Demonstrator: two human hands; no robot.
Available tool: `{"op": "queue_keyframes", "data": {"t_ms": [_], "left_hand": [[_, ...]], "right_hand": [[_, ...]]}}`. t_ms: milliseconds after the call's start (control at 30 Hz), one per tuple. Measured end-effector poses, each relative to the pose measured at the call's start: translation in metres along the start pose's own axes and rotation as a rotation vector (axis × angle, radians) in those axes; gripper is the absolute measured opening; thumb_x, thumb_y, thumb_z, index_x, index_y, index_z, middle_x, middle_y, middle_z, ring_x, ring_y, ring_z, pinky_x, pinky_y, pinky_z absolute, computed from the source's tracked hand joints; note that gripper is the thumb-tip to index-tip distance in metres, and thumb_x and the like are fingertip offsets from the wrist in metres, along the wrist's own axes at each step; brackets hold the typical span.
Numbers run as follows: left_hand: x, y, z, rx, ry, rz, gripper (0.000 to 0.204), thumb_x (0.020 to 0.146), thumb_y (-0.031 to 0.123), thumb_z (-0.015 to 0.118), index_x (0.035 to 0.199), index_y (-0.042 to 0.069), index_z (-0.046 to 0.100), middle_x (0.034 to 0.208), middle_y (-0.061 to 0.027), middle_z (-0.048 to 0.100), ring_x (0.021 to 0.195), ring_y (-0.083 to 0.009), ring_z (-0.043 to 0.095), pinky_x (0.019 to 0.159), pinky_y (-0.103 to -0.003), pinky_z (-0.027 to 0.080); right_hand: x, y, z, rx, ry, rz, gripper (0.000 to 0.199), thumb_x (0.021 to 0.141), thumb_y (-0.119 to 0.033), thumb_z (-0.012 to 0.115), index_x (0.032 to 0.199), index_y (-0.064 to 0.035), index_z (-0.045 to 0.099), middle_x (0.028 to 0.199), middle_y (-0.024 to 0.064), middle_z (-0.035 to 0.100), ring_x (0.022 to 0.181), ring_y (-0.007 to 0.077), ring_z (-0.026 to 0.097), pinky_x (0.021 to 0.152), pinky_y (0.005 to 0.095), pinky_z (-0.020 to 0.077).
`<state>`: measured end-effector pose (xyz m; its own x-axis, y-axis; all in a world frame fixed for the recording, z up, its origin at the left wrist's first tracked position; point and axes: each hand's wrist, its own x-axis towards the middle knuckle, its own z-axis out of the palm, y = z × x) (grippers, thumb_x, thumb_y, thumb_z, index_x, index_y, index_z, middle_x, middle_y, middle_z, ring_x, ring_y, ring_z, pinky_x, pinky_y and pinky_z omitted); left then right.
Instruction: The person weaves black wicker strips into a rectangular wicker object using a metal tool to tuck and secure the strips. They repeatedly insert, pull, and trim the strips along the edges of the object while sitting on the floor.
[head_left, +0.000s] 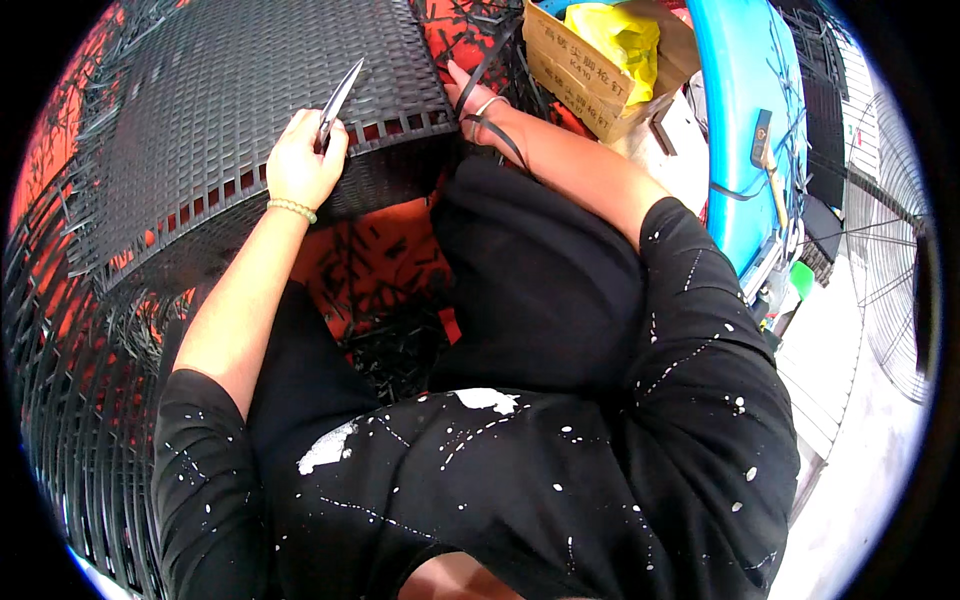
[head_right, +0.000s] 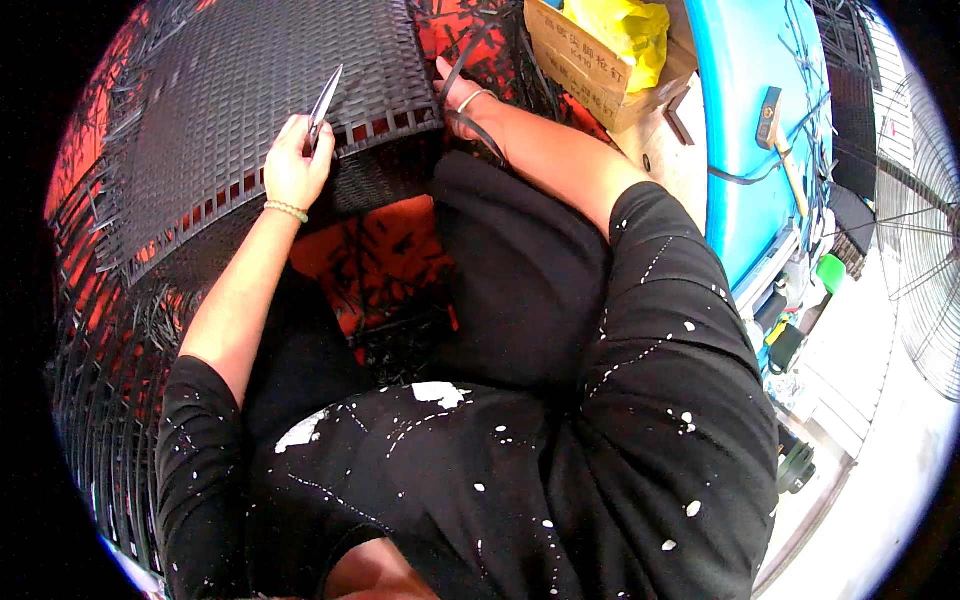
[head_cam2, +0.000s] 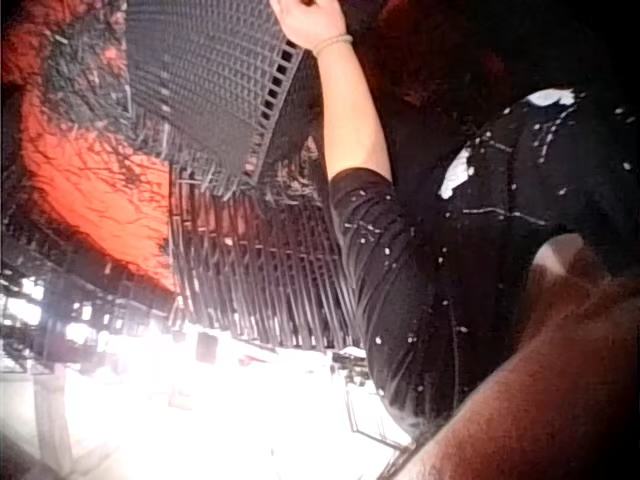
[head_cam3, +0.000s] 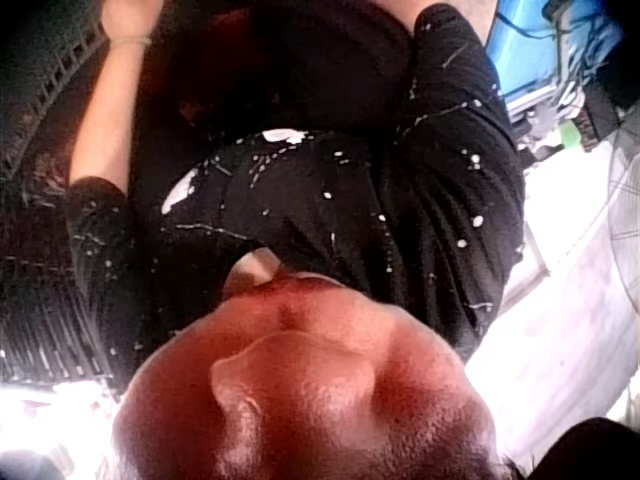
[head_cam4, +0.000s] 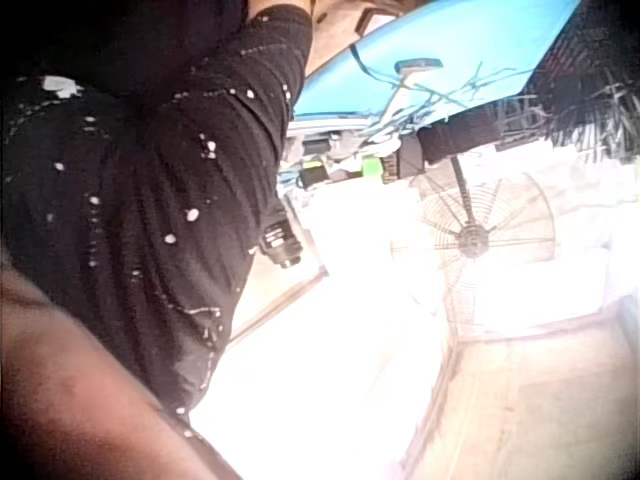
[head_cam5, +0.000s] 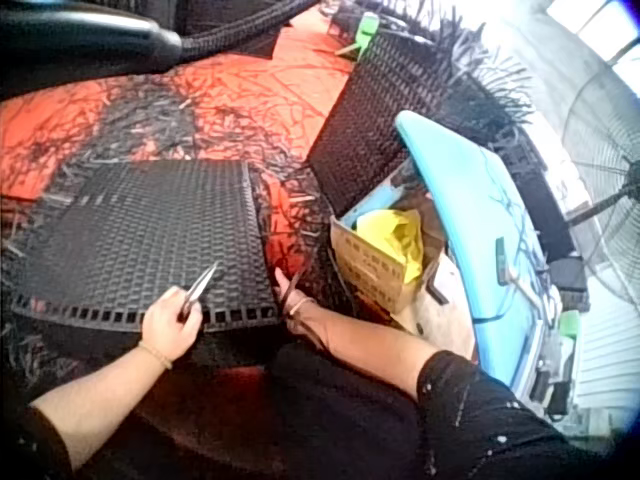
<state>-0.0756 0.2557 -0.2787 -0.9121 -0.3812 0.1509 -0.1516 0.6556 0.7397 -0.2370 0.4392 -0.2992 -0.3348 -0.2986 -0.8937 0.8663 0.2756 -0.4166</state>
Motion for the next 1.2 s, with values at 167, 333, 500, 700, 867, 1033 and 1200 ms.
{"op": "queue_keyframes", "data": {"t_ms": [167, 333, 500, 700, 867, 1033, 1200], "left_hand": [[0.001, 0.003, -0.001, 0.011, -0.011, 0.0, 0.02, 0.085, 0.021, 0.058, 0.078, 0.003, 0.055, 0.071, -0.0104, 0.051, 0.061, -0.0281, 0.053, 0.057, -0.036, 0.043], [0.001, 0.001, -0.001, 0.013, -0.014, 0.018, 0.021, 0.086, 0.022, 0.058, 0.079, 0.002, 0.056, 0.072, -0.0108, 0.051, 0.061, -0.0276, 0.053, 0.057, -0.035, 0.042], [0.002, 0.003, 0.0, 0.014, -0.015, -0.003, 0.019, 0.086, 0.021, 0.058, 0.079, 0.003, 0.056, 0.073, -0.0107, 0.053, 0.062, -0.0287, 0.054, 0.058, -0.035, 0.043], [0.0, 0.0, 0.001, 0.031, 0.008, 0.011, 0.02, 0.081, 0.022, 0.059, 0.074, 0.005, 0.054, 0.071, -0.0099, 0.052, 0.063, -0.0305, 0.056, 0.057, -0.039, 0.045], [0.001, 0.001, 0.002, 0.007, 0.009, 0.012, 0.02, 0.081, 0.022, 0.059, 0.074, 0.005, 0.053, 0.071, -0.0099, 0.051, 0.062, -0.0309, 0.055, 0.056, -0.039, 0.045], [0.001, 0.002, 0.001, 0.014, 0.005, 0.007, 0.02, 0.081, 0.022, 0.059, 0.073, 0.005, 0.053, 0.07, -0.0098, 0.051, 0.061, -0.0305, 0.055, 0.056, -0.039, 0.044], [0.001, 0.001, 0.002, 0.028, 0.02, 0.015, 0.02, 0.081, 0.021, 0.06, 0.073, 0.005, 0.052, 0.07, -0.0094, 0.05, 0.06, -0.0296, 0.054, 0.055, -0.038, 0.044]], "right_hand": [[0.011, 0.005, 0.006, -0.002, -0.108, 0.016, 0.077, 0.089, -0.069, 0.021, 0.123, -0.0107, 0.057, 0.127, 0.0078, 0.056, 0.114, 0.0241, 0.053, 0.092, 0.0401, 0.0413], [-0.012, -0.004, 0.004, -0.013, -0.14, 0.104, 0.081, 0.086, -0.073, 0.021, 0.127, -0.0108, 0.054, 0.127, 0.0084, 0.056, 0.113, 0.0248, 0.053, 0.094, 0.0397, 0.0407], [0.064, 0.025, -0.057, -0.187, 0.176, -0.023, 0.077, 0.084, -0.069, 0.037, 0.113, -0.0028, 0.063, 0.112, 0.0117, 0.064, 0.102, 0.0236, 0.058, 0.087, 0.0376, 0.0445], [0.015, 0.006, -0.078, -0.901, -0.077, -0.416, 0.026, 0.083, -0.022, 0.067, 0.099, -0.0019, 0.068, 0.098, 0.0078, 0.068, 0.091, 0.0156, 0.062, 0.082, 0.0278, 0.0471], [0.03, 0.004, -0.089, -1.287, -0.047, -0.65, 0.027, 0.076, -0.023, 0.073, 0.099, -0.0091, 0.07, 0.094, 0.008, 0.069, 0.087, 0.0195, 0.065, 0.079, 0.0282, 0.0493], [0.024, -0.004, -0.087, -1.331, 0.026, -0.756, 0.022, 0.079, -0.024, 0.068, 0.094, -0.0077, 0.069, 0.084, 0.0069, 0.068, 0.073, 0.0176, 0.064, 0.07, 0.0292, 0.0495], [0.012, -0.006, -0.074, -0.737, -0.316, -0.094, 0.02, 0.086, -0.022, 0.064, 0.093, -0.0034, 0.066, 0.082, 0.0089, 0.068, 0.072, 0.0188, 0.067, 0.063, 0.0298, 0.0526]]}}
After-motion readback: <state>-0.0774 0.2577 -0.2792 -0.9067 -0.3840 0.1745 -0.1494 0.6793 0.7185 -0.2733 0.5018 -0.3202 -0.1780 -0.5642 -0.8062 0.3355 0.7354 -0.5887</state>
